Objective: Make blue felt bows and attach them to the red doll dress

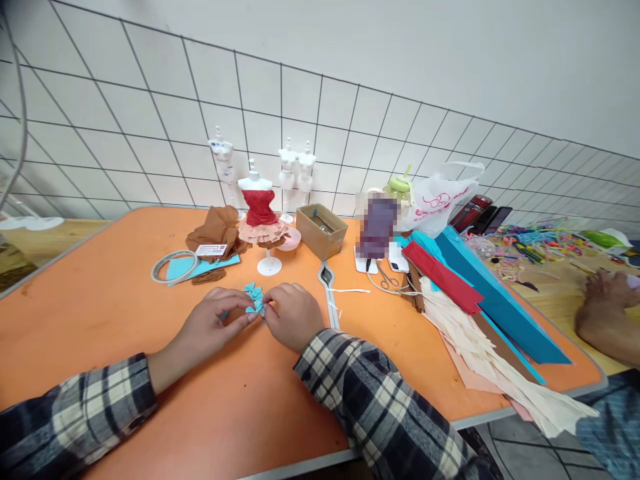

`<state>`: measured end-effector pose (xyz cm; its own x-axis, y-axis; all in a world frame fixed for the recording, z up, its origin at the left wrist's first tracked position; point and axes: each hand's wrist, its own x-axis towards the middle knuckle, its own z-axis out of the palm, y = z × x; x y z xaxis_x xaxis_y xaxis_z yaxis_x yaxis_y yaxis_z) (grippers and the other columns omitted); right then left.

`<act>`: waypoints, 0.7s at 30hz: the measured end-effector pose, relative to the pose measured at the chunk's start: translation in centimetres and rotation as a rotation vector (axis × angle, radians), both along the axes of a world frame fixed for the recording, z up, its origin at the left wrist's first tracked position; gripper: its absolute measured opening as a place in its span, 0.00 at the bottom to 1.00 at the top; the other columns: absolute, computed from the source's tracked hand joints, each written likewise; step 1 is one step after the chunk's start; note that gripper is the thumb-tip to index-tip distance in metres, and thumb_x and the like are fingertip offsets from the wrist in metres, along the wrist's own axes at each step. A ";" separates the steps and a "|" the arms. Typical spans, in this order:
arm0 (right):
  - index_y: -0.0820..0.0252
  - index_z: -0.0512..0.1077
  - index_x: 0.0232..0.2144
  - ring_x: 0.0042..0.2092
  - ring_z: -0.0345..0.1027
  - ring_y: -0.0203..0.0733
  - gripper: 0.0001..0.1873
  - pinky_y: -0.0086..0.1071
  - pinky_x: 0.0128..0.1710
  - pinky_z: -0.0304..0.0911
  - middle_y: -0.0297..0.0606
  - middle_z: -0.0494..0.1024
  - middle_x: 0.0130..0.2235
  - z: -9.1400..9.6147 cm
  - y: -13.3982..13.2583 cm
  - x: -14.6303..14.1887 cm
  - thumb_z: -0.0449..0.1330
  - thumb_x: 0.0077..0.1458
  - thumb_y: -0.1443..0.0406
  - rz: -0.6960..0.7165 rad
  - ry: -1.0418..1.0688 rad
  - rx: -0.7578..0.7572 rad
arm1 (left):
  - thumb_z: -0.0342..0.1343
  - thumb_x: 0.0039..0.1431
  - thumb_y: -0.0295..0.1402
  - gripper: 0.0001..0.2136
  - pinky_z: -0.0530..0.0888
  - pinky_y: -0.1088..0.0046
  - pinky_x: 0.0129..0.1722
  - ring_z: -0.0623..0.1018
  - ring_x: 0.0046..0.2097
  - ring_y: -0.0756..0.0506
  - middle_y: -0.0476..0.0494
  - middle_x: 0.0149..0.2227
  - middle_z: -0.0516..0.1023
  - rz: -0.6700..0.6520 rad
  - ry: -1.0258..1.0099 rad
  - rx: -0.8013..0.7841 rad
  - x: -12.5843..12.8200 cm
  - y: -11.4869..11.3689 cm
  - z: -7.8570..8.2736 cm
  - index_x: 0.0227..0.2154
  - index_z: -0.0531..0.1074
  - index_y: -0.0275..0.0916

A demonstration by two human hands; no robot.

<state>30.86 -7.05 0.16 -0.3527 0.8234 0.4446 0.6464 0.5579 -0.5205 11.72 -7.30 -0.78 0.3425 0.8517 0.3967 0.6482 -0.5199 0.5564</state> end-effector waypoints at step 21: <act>0.59 0.71 0.30 0.42 0.65 0.43 0.07 0.35 0.42 0.59 0.39 0.73 0.37 -1.4 1.1 1.5 0.65 0.51 0.62 -0.006 -0.184 -0.198 | 0.59 0.54 0.44 0.12 0.72 0.69 0.37 0.78 0.36 0.44 0.43 0.34 0.80 0.095 -0.365 -0.267 -1.3 1.0 0.1 0.29 0.78 0.39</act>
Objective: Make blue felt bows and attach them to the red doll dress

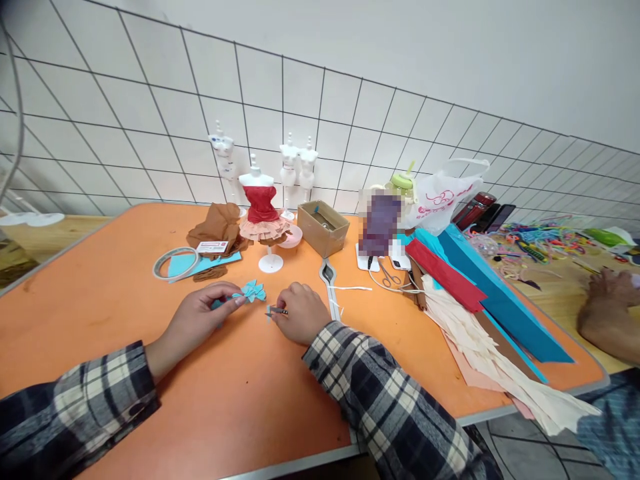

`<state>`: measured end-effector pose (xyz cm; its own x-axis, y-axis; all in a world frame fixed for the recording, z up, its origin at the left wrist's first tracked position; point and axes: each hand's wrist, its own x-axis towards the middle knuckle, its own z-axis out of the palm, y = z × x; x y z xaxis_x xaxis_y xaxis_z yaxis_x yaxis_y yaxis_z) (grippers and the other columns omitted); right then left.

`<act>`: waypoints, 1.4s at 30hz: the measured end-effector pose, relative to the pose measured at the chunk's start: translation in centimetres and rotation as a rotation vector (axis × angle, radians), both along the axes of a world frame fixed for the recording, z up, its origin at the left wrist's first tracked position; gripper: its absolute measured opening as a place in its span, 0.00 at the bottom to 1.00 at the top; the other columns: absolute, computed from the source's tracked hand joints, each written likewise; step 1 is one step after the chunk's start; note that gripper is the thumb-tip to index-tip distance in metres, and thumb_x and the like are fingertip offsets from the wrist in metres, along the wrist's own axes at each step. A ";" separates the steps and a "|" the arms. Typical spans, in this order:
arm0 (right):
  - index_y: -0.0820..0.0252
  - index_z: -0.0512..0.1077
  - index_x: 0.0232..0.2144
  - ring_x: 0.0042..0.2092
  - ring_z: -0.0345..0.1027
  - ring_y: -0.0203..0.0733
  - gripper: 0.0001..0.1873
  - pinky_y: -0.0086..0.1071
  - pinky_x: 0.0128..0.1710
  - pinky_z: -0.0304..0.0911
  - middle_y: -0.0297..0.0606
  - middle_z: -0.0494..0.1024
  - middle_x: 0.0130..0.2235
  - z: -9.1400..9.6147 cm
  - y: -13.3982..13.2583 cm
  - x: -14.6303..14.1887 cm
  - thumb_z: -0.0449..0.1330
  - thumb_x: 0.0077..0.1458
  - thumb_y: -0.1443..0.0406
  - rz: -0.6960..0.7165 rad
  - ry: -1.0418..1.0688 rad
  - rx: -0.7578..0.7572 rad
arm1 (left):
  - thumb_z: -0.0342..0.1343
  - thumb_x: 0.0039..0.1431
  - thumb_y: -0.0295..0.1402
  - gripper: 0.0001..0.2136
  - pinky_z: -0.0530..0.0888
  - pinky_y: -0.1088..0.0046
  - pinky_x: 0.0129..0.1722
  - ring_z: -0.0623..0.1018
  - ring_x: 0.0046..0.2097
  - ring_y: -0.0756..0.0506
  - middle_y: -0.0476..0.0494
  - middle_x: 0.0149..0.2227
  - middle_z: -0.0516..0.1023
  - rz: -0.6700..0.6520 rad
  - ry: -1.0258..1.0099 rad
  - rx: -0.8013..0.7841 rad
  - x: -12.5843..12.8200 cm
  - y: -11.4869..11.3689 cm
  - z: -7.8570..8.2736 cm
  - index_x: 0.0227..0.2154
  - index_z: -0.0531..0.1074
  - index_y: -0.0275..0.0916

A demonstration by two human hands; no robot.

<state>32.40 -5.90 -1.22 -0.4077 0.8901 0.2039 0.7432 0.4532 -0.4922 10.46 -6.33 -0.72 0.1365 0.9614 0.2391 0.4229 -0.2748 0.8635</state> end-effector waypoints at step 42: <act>0.56 0.76 0.31 0.47 0.69 0.41 0.04 0.38 0.52 0.59 0.36 0.80 0.42 0.0 0.0 -0.6 0.61 0.55 0.69 0.350 0.188 0.074 | 0.62 0.51 0.44 0.12 0.72 0.73 0.30 0.77 0.32 0.46 0.46 0.31 0.81 -0.001 -0.171 -0.151 0.6 -0.9 0.8 0.31 0.76 0.39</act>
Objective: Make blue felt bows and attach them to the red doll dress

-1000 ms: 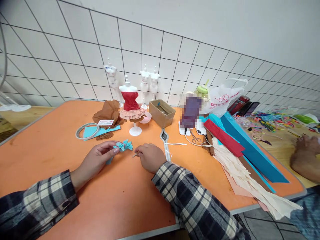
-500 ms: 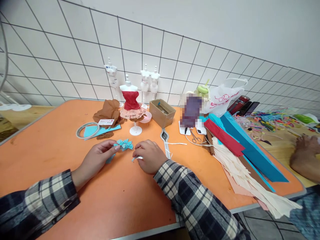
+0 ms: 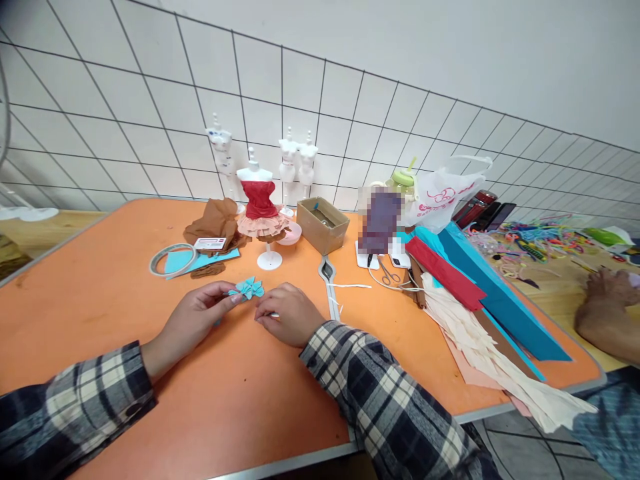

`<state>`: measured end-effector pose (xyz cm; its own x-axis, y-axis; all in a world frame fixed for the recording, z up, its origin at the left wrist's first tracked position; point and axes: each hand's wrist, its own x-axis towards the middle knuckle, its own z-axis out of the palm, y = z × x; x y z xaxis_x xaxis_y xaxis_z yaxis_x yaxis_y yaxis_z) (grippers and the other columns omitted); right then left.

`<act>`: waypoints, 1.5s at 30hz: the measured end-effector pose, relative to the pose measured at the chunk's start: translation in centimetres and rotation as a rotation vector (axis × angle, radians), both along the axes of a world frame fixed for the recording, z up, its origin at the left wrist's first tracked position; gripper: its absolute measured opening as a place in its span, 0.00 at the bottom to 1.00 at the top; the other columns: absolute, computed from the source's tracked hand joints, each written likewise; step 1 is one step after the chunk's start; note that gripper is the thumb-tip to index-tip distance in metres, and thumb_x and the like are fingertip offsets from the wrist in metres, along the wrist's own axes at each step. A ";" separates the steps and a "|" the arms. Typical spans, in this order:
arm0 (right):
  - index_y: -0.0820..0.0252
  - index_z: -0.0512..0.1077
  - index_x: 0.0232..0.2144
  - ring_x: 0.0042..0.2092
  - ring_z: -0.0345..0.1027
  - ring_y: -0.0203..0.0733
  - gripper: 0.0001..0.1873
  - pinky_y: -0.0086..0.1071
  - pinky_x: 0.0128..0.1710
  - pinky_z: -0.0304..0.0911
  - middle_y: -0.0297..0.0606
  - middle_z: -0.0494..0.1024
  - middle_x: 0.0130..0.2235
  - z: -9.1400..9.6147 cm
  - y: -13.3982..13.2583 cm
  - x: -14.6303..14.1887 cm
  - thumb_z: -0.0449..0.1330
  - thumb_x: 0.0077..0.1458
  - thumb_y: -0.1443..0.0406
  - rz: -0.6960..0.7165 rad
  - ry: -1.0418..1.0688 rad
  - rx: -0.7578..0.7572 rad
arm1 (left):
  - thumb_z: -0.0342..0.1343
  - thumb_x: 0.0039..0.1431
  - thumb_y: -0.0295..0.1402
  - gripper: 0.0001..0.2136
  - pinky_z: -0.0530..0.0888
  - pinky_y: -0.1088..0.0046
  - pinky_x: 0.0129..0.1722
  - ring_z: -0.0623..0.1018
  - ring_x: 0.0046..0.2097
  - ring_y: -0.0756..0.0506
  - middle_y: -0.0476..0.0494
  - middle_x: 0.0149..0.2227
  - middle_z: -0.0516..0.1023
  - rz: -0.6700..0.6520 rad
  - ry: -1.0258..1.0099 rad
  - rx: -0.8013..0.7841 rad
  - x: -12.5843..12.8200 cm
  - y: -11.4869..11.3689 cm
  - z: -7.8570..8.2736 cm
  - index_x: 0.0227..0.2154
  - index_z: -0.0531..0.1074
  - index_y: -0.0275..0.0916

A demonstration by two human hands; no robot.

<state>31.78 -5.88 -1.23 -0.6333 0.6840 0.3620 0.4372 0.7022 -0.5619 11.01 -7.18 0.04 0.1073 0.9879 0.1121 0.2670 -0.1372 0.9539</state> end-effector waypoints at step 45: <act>0.61 0.70 0.30 0.30 0.72 0.34 0.24 0.25 0.24 0.70 0.35 0.78 0.30 1.2 -3.1 -3.1 0.72 0.34 0.54 -0.420 0.963 -1.059 | 0.59 0.50 0.41 0.11 0.73 0.74 0.30 0.79 0.30 0.45 0.44 0.27 0.82 0.026 0.098 0.039 2.0 -1.2 0.7 0.28 0.79 0.37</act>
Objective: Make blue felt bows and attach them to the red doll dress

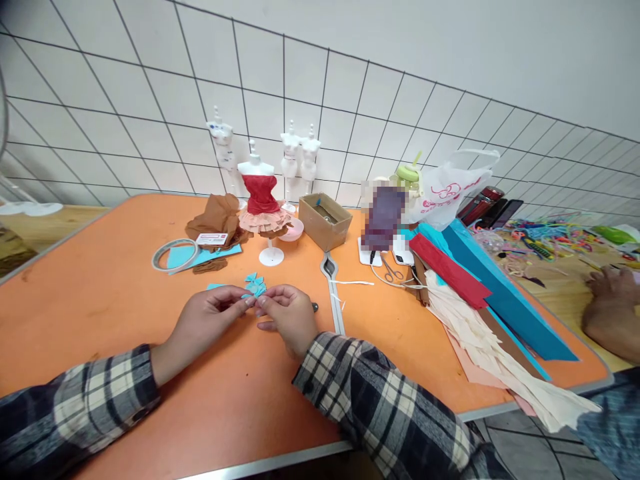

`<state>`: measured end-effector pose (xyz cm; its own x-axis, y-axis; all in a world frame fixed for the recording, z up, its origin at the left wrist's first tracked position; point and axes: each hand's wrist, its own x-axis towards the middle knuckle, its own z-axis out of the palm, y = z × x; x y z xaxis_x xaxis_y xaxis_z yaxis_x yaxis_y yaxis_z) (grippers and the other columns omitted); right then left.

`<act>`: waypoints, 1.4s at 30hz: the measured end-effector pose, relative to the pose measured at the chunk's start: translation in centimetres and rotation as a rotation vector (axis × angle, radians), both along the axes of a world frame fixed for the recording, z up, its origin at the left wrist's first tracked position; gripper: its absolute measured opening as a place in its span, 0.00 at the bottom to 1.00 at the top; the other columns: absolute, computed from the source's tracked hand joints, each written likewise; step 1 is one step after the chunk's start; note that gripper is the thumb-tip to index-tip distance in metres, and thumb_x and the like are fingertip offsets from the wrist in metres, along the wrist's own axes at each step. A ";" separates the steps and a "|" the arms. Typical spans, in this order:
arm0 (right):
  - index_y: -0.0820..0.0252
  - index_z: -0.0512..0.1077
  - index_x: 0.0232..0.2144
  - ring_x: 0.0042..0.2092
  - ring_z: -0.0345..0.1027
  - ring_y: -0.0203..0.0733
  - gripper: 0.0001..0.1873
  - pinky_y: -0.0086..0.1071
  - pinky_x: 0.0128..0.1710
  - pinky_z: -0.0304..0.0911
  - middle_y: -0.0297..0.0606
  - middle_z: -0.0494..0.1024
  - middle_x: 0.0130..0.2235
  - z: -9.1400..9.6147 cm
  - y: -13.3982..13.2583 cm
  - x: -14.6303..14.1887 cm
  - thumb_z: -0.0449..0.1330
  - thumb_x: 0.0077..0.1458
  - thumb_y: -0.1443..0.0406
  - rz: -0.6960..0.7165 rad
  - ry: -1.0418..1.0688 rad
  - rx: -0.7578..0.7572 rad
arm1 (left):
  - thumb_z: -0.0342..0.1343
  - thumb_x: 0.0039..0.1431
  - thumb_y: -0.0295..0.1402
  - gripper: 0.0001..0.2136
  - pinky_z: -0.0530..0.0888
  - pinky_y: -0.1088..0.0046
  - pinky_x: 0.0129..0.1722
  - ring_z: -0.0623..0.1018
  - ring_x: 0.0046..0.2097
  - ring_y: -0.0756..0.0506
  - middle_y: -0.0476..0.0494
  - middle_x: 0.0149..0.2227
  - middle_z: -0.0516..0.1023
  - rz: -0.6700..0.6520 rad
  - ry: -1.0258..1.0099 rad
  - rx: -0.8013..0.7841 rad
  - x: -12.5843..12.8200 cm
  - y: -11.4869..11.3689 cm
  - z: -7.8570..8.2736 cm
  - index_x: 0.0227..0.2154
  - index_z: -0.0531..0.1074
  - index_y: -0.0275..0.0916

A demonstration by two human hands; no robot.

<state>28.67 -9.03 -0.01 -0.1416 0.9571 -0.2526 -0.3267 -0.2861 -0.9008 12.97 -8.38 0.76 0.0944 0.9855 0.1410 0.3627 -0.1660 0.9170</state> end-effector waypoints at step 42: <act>0.59 0.67 0.29 0.32 0.72 0.36 0.18 0.27 0.26 0.69 0.32 0.76 0.27 -0.4 0.0 0.0 0.69 0.41 0.57 0.025 -0.162 0.101 | 0.60 0.50 0.41 0.11 0.77 0.71 0.35 0.81 0.33 0.43 0.44 0.30 0.84 -0.064 -0.013 -0.019 -0.2 0.1 0.2 0.27 0.79 0.38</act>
<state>28.70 -9.00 -0.43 -0.1312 0.9754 -0.1771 -0.1692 -0.1981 -0.9655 12.73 -8.27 1.00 0.1555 0.9800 0.1244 0.3395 -0.1712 0.9249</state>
